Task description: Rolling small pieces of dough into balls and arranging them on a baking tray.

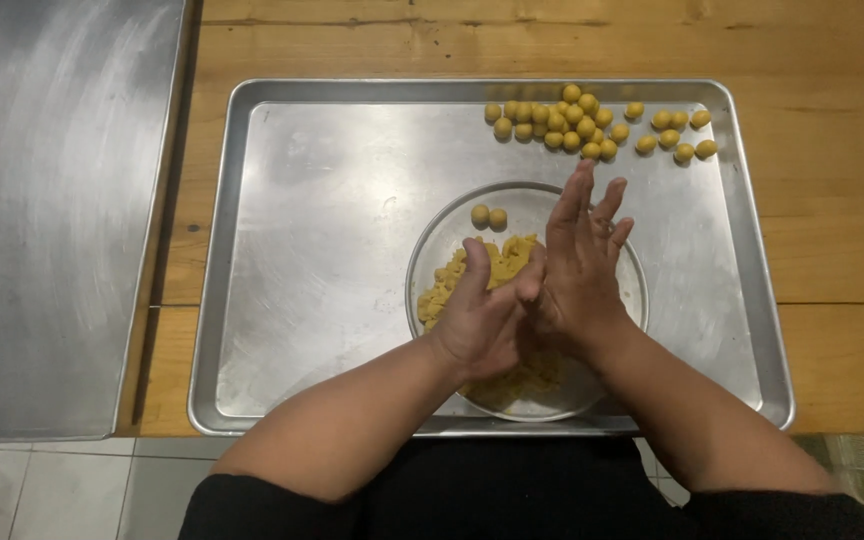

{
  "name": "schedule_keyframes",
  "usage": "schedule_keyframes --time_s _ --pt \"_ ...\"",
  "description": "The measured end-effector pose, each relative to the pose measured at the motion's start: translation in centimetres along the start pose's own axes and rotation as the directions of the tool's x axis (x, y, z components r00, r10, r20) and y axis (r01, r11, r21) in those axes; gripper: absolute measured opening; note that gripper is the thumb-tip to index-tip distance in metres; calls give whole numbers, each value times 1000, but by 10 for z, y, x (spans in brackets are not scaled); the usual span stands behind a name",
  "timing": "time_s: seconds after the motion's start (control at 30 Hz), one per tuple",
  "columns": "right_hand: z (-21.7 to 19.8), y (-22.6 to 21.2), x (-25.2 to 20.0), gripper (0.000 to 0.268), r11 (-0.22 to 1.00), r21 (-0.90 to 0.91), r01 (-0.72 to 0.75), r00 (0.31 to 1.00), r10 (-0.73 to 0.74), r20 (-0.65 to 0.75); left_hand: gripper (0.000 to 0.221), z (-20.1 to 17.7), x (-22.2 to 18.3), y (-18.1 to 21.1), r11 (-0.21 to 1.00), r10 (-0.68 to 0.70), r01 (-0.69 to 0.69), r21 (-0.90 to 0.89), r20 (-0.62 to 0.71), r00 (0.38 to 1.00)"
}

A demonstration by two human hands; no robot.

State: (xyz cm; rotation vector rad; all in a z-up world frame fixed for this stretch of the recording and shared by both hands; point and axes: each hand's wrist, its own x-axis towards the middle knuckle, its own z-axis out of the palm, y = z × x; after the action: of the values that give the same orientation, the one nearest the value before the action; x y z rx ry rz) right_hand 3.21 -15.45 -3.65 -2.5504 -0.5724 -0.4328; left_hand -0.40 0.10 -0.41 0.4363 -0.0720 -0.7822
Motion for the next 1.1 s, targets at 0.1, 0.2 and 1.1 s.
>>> schedule_keyframes --time_s 0.1,0.2,1.1 --pt "23 -21 -5 130 978 -147 150 985 -161 -67 112 11 -4 -2 998 -44 41 -57 -62 997" --pt "32 -22 -28 129 967 -146 207 977 -213 -29 123 -28 60 -89 220 959 -971 -91 204 198" --pt "-11 55 -29 26 943 139 -304 950 290 113 75 -43 16 21 967 -100 159 198 -277 956"
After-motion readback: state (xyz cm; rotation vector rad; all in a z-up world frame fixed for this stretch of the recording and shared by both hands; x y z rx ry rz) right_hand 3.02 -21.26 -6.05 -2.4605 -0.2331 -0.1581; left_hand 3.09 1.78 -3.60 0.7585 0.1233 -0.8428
